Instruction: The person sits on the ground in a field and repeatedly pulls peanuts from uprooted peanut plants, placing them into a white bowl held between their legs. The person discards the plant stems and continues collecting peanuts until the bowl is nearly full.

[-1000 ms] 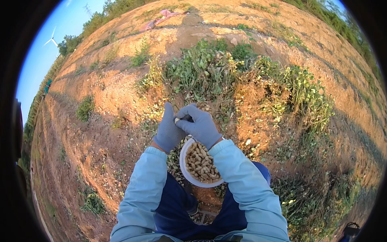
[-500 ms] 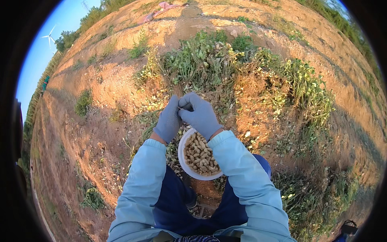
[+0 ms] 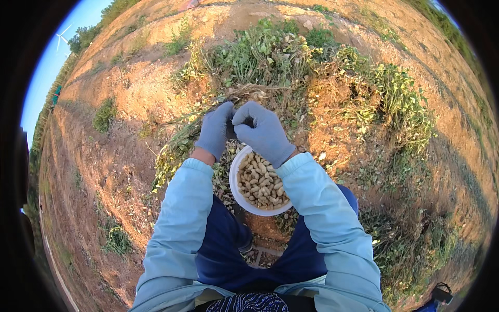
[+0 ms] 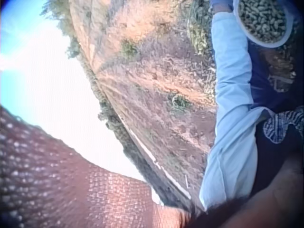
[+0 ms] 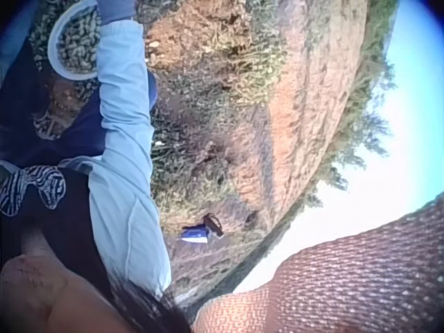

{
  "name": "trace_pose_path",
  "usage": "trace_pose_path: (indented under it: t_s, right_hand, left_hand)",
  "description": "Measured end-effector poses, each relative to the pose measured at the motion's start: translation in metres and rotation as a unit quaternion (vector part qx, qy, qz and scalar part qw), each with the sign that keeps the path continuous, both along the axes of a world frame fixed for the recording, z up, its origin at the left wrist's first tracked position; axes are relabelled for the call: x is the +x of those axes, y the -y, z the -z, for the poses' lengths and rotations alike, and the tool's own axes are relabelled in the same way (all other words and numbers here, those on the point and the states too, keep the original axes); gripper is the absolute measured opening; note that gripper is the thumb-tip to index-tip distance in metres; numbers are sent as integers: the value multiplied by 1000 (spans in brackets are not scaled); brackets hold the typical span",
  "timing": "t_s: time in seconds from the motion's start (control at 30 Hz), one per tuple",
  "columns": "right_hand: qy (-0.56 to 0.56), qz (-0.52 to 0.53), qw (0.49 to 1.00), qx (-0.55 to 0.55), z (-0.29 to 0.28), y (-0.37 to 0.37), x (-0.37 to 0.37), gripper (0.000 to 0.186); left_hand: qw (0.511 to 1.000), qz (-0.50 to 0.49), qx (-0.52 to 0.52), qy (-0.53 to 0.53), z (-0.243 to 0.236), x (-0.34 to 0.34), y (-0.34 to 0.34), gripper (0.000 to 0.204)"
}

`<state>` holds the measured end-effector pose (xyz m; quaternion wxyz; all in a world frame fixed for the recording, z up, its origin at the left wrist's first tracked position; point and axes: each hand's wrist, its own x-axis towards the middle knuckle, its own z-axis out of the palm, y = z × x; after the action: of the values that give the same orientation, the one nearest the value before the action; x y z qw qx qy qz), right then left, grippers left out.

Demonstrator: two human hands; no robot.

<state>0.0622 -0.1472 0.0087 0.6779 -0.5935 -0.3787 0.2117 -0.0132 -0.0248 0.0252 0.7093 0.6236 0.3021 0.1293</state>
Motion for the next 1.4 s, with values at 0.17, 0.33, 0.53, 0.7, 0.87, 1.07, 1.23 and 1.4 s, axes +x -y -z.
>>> trace_pose_path:
  t_s: [0.17, 0.33, 0.53, 0.7, 0.87, 1.07, 1.23, 1.4]
  right_hand:
    - [219, 105, 970, -33, -7, -1, -6, 10]
    - [257, -11, 965, -55, -20, 14, -15, 9]
    - [408, 16, 868, -281, 12, 24, 13, 15]
    - [320, 208, 904, -193, -5, 9, 22, 19]
    - [282, 134, 893, -324, 11, 4, 37, 30]
    - [260, 84, 913, -303, 13, -3, 38, 26]
    - [162, 130, 953, -219, 6, -7, 41, 17]
    - [30, 87, 990, -110, 10, -4, 56, 19]
  left_hand:
    - [900, 50, 401, -161, 7, 4, -3, 57]
    - [987, -80, 138, -38, 8, -3, -26, 50]
    - [999, -28, 30, -22, -4, -13, -40, 45]
    - [994, 42, 85, -52, -13, -18, -35, 48]
    - [994, 103, 39, 14, -14, -23, -35, 49]
    - [993, 81, 6, 89, -24, -26, -28, 51]
    - [989, 115, 15, 94, -31, -31, -31, 58]
    - [961, 194, 101, -172, -29, -41, -42, 64]
